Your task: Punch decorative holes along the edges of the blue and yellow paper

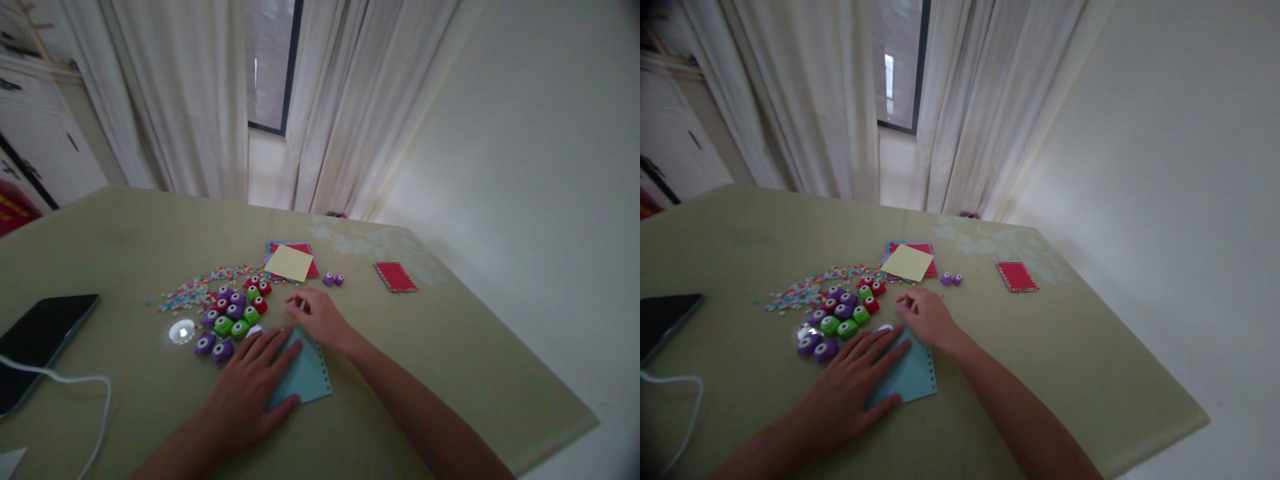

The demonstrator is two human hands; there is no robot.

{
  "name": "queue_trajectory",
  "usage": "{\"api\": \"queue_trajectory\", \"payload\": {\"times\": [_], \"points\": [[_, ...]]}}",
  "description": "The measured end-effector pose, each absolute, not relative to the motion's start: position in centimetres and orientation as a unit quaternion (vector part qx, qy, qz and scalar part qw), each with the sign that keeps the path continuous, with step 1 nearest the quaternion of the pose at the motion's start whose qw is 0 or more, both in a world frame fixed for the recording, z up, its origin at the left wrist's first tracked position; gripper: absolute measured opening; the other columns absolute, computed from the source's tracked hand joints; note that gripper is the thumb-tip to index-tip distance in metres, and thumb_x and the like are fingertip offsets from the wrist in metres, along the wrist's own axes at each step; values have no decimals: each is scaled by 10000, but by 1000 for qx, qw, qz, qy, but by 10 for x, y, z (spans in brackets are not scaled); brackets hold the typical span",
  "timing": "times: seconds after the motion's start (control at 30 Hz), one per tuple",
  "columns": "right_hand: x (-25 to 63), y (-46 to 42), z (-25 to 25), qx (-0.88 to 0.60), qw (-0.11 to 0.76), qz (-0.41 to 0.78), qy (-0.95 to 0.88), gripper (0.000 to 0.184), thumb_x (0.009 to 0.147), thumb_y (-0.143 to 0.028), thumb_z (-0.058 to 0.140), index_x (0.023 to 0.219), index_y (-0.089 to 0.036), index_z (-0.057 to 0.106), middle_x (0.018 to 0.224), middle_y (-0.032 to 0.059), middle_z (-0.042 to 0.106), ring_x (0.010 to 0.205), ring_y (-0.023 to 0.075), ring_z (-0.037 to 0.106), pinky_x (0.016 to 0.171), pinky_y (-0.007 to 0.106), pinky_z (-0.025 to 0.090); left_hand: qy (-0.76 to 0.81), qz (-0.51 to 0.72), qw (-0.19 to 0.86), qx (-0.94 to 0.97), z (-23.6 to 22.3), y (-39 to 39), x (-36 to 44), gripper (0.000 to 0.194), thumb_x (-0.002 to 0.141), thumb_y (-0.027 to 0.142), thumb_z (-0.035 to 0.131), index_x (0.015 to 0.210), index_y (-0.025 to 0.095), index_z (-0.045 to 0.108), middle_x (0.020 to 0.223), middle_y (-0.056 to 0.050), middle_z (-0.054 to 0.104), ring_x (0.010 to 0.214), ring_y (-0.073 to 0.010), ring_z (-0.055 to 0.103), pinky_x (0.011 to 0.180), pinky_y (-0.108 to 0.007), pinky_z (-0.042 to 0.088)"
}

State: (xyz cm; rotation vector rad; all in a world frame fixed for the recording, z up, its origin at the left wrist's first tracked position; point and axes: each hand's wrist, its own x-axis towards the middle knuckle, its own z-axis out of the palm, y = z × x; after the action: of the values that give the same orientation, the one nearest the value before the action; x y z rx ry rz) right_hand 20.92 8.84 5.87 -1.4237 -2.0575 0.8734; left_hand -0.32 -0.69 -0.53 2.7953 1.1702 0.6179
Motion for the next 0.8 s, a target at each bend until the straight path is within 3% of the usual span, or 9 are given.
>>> {"api": "queue_trajectory", "payload": {"times": [0.07,0.17,0.27,0.4,0.5,0.6,0.8], "points": [[187,91,55,-459,246,291,-802,381,1000,-202,733,1379,-238,754,1313,96,716,1069,207,696,957,320,535,382,199,29,902,-4,-7,-3,687,1031,615,629,1649,337,518,1642,-85,585,1479,-357,536,1257,-564,360],[169,98,50,-393,222,243,-859,392,1050,-227,693,1440,-257,720,1493,124,630,1351,255,625,1135,385,489,387,196,39,900,-2,-8,-4,636,1006,611,661,1575,332,602,1574,-100,630,1445,-376,552,1243,-579,379],[177,102,47,-422,234,228,-845,253,1035,-283,745,1279,-236,791,1351,107,718,1239,252,681,1091,378,510,381,196,36,903,-2,-8,-5,685,1010,588,663,1635,338,533,1599,-93,611,1437,-368,554,1234,-564,396],[222,92,45,-501,273,212,-794,48,996,-199,762,1019,-205,803,1052,76,780,1042,241,704,972,358,524,377,207,18,902,-4,-9,-5,760,1037,542,646,1724,349,385,1694,-59,525,1469,-344,519,1238,-526,393],[262,72,42,-534,293,221,-762,105,1006,-174,707,1062,-199,792,1046,83,791,984,232,707,903,347,540,388,207,13,898,-5,-10,-4,763,1049,525,639,1736,345,359,1723,-43,490,1479,-328,506,1241,-504,388],[288,53,41,-547,333,307,-704,155,999,-250,723,1130,-206,793,1080,79,815,947,219,739,838,322,569,385,205,5,900,-3,-11,-3,759,1059,544,627,1736,330,358,1722,-39,494,1469,-317,515,1236,-487,389],[290,43,44,-509,310,435,-675,155,968,-333,789,1044,-203,825,995,53,834,910,211,769,857,312,599,386,199,1,901,4,-11,-4,771,1059,555,629,1740,326,349,1726,-36,485,1467,-325,513,1221,-480,396]]}}
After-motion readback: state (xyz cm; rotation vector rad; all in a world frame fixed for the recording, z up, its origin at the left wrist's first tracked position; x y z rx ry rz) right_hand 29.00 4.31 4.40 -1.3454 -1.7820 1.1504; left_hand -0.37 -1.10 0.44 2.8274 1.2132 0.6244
